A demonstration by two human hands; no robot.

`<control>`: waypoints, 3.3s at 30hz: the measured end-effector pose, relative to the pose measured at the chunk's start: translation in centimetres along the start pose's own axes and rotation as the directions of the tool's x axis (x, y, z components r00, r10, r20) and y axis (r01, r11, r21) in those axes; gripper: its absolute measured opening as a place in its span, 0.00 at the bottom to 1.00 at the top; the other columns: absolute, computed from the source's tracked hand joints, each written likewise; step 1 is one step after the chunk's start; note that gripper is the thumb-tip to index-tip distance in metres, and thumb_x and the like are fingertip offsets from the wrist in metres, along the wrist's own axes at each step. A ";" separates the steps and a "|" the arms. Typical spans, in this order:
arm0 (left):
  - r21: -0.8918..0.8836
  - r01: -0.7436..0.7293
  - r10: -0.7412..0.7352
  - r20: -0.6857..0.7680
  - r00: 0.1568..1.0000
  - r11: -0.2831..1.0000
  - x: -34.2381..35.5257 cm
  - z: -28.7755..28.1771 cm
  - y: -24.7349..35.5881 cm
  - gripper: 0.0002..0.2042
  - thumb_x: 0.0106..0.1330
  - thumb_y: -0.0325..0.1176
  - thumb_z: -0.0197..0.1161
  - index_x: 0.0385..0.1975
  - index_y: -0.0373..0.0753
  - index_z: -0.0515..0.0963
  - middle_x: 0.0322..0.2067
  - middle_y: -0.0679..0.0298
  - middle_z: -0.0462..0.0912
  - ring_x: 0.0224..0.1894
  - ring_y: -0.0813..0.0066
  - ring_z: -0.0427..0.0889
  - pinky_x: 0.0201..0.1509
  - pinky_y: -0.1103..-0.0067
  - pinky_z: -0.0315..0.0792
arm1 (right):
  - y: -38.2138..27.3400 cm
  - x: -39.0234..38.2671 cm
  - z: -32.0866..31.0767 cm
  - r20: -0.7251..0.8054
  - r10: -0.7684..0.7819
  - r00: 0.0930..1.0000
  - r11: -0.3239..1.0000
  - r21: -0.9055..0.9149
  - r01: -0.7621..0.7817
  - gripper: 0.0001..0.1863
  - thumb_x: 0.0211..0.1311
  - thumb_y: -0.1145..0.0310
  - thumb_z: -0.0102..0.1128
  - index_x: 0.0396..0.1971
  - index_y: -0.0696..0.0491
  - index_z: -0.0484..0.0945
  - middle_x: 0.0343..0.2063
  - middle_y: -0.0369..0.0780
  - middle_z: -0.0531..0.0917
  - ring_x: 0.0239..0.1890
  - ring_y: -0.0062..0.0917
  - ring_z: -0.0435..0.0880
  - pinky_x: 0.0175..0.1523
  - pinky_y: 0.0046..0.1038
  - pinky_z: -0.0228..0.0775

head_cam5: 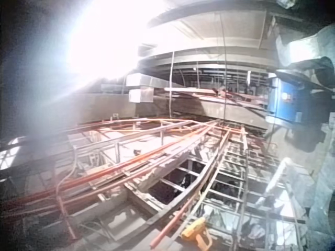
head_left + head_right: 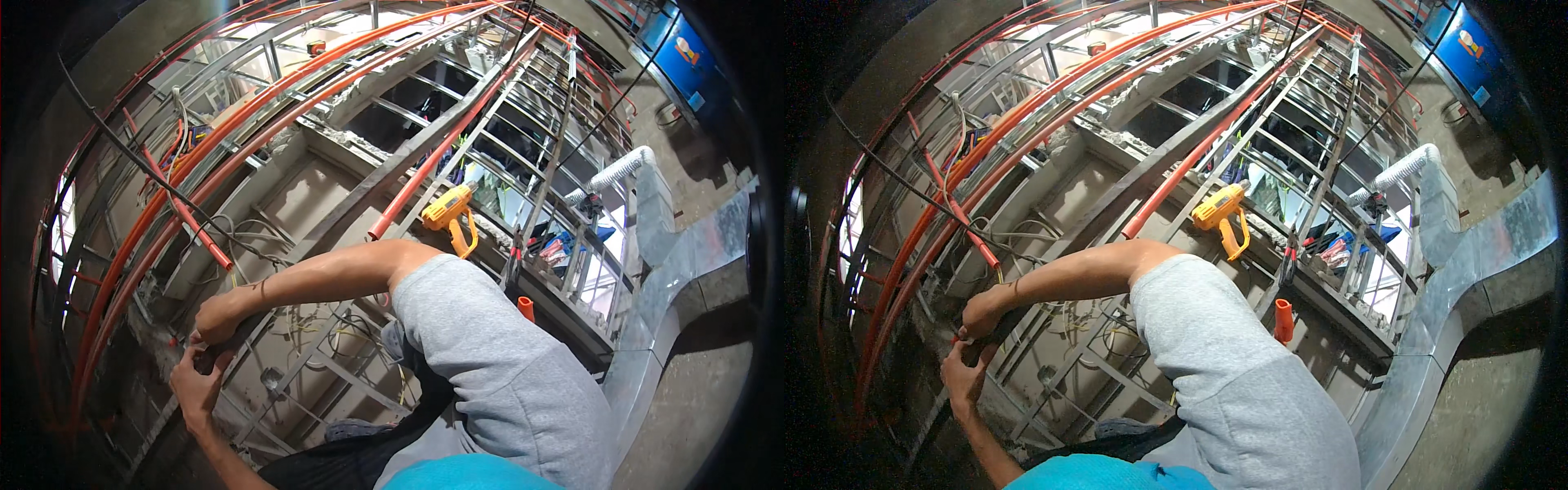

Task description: The person manipulates a long metal duct piece into place along a structural frame, then uses pliers to secure wires around orange conduits and other overhead components.

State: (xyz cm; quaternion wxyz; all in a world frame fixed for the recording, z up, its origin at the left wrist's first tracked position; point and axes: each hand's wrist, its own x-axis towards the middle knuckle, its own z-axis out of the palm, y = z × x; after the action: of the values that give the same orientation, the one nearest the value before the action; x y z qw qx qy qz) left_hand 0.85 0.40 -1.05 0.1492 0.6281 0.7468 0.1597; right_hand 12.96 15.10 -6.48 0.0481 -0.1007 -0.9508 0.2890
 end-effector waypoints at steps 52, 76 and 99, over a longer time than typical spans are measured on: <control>0.118 -0.007 0.007 -0.007 1.000 0.993 0.8 1.8 -2.5 0.26 0.54 0.51 0.74 0.43 0.35 0.80 0.38 0.48 0.86 0.44 0.47 0.84 0.49 0.63 0.73 | 2.6 4.1 3.1 0.140 0.076 0.987 0.997 0.021 -0.079 0.23 0.71 0.52 0.40 0.48 0.51 0.80 0.45 0.49 0.84 0.51 0.45 0.81 0.56 0.46 0.73; 0.227 0.014 -0.021 0.029 0.999 0.974 0.7 0.8 -3.4 0.28 0.56 0.53 0.71 0.46 0.35 0.80 0.41 0.47 0.85 0.48 0.44 0.82 0.51 0.61 0.72 | 0.2 3.8 1.7 -0.059 0.228 0.972 0.973 0.046 -0.226 0.26 0.62 0.46 0.57 0.41 0.56 0.86 0.43 0.48 0.86 0.50 0.41 0.85 0.51 0.42 0.78; -0.557 -0.542 0.305 -0.465 0.831 0.629 2.2 -7.2 15.6 0.34 0.64 0.54 0.63 0.65 0.38 0.68 0.63 0.51 0.71 0.68 0.58 0.67 0.70 0.63 0.60 | 2.7 6.9 3.7 0.184 0.169 0.968 0.982 -0.120 -0.148 0.24 0.69 0.53 0.50 0.51 0.56 0.83 0.50 0.45 0.83 0.49 0.40 0.81 0.53 0.45 0.73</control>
State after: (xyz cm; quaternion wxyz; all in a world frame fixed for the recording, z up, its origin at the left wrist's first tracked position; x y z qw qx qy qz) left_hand 11.37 4.71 12.04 0.1956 0.6556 0.4802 0.5490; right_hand 6.11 16.76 -10.81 -0.0732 -0.1504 -0.9537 0.2499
